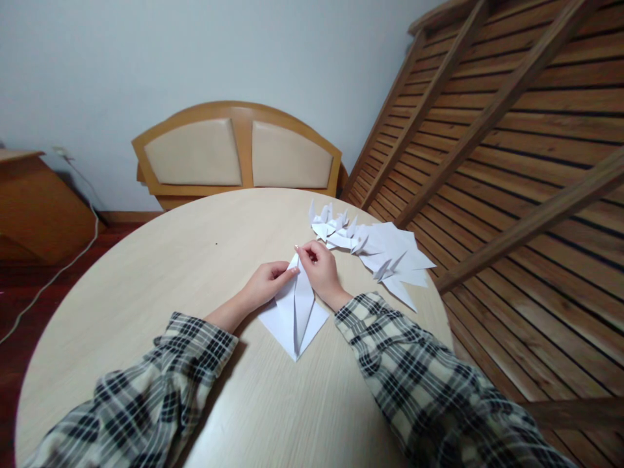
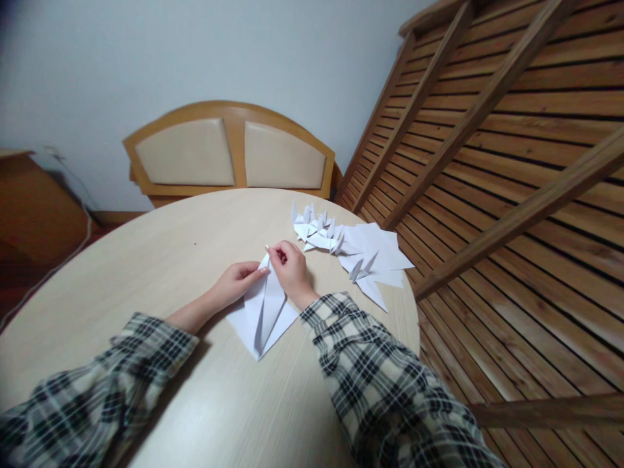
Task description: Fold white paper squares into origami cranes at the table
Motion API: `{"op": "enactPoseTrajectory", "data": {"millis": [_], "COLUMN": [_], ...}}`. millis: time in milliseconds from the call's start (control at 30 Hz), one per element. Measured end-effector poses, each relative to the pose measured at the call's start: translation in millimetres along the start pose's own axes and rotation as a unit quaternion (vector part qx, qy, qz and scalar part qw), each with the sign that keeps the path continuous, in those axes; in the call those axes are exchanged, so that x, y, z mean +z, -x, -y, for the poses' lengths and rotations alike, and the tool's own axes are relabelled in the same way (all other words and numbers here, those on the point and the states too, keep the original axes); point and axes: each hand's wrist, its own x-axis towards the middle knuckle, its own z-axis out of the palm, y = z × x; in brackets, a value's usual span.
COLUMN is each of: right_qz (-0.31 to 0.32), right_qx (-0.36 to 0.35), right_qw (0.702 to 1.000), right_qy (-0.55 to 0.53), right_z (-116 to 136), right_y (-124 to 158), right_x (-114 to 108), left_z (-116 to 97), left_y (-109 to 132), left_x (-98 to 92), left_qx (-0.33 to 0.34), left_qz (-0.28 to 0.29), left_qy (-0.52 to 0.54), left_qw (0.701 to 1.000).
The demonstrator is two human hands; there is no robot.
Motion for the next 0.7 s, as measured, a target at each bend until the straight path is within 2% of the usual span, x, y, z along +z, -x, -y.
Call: {"op": "enactPoseTrajectory", "data": {"millis": [267, 367, 533, 633, 700], "right_qz": [0.018, 0.063, 0.195, 0.213, 0.204], "right_qx": [-0.004, 0.037, 0.161, 0.19, 0.181], "right_qw": [1.0, 0.994, 0.949, 0.937, 0.94], "right_qy": [-0.001, -0.076, -0.185, -0.203, -0.204], "right_z": [-0.1, -6.4, -15.7, -16.4, -15.4], "right_y": [1.7, -0.6, -3.8, -4.5, -4.8], "right_x": [2.3, -1.8, -12.6, -16.4, -17.7], "left_z": [7.3, 6.7, 4.7, 4.6, 4.6], "left_y": [0.4, 0.1, -1.0, -1.6, -1.9], "left_x": [0.1, -0.6, -1.2, -1.0, -0.8], "left_qx": [-0.038, -0.048, -0.073, -0.072, -0.072], "left_qz": [0.018, 0.015, 0.002, 0.004, 0.004], "left_qy": [0.026, 0.037, 0.06, 0.062, 0.056], "left_qw": [0.999, 0.998, 0.995, 0.995, 0.996]}}
